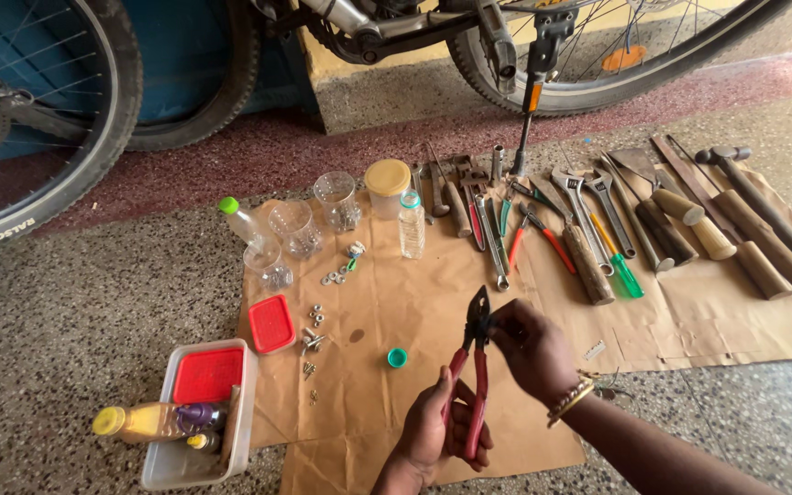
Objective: The person is repairing a bicycle using various tools. They use pliers to manipulate a small metal part and a pipe wrench to adjust a component on the bicycle frame.
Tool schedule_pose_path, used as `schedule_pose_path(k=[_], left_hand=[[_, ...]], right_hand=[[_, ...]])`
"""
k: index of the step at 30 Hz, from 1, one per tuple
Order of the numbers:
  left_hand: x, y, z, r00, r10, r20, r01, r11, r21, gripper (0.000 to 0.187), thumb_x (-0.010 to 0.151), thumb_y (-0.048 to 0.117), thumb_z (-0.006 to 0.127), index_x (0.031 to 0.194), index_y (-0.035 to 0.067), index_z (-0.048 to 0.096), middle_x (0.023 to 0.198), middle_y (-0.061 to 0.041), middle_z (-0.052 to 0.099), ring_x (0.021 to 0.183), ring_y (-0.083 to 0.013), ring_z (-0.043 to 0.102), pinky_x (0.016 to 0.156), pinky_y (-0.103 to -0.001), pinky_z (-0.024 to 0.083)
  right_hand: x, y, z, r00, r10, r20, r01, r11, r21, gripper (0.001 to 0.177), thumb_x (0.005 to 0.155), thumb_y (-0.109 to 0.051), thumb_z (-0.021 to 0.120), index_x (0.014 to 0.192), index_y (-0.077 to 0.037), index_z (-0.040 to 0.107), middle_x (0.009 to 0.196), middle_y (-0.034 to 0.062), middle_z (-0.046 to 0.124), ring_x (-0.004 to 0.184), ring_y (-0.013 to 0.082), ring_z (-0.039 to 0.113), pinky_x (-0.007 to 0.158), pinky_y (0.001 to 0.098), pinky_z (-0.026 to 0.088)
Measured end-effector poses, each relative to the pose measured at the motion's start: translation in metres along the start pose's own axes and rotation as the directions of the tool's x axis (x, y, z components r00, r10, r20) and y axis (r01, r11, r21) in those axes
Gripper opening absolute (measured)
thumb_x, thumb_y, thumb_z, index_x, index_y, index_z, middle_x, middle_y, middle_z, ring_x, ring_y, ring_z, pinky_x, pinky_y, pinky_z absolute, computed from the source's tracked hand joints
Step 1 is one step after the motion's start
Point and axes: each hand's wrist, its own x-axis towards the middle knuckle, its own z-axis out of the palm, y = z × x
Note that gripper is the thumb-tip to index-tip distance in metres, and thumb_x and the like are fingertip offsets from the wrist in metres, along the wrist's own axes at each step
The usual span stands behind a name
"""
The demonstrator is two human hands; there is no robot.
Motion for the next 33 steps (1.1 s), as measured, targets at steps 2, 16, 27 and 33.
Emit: schedule_pose_path(k=[2,16,27,33], left_hand=[[0.001,-0.002,-0.005,1.000,-0.002,0.005,0.002,1.000,-0.023,0.070,0.100,0.070,0.036,0.108,0.003,0.056,0.070,-0.019,0.069,0.050,-0.0284,0.067,0.048,-0.039,0.057],[0.003,-0.003,-0.002,1.000,0.009,0.020,-0.008,0.998,-0.059,0.081,0.098,0.075,0.021,0.125,0.007,0.056,0.070,-0.019,0.069,0.052,-0.0294,0.068,0.050,-0.040,0.056],[0.004,0.000,-0.007,0.968,0.184,-0.168,-0.182,0.983,0.027,0.085,0.088,0.077,0.017,0.160,0.033,0.028,0.069,-0.016,0.069,0.054,-0.0270,0.068,0.050,-0.039,0.058],[0.004,0.004,-0.003,0.973,0.209,-0.102,-0.205,0.977,0.051,0.083,0.092,0.075,0.017,0.159,0.029,0.032,0.080,-0.012,0.068,0.051,-0.0224,0.068,0.047,-0.034,0.058]], right_hand=[[0.002,0.006,0.004,0.996,-0.046,0.077,0.032,0.984,0.176,0.011,0.088,-0.006,0.074,0.097,-0.004,0.067,0.080,0.0053,0.073,0.073,0.0094,0.067,0.066,0.0279,0.056],[0.024,-0.010,-0.024,0.891,-0.309,0.332,0.223,0.936,0.273,0.015,0.085,-0.003,0.073,0.099,-0.007,0.075,0.089,0.0046,0.078,0.083,0.0145,0.072,0.073,0.0308,0.059],[-0.022,-0.055,-0.002,0.903,-0.364,0.228,0.388,0.919,-0.069,0.020,0.080,-0.002,0.075,0.093,-0.015,0.083,0.085,0.0061,0.073,0.068,0.0231,0.071,0.063,0.0342,0.058],[-0.026,-0.047,-0.002,0.825,-0.438,0.357,0.500,0.860,-0.103,0.022,0.074,0.000,0.075,0.088,-0.015,0.082,0.083,0.0055,0.071,0.068,0.0225,0.071,0.062,0.0343,0.058]])
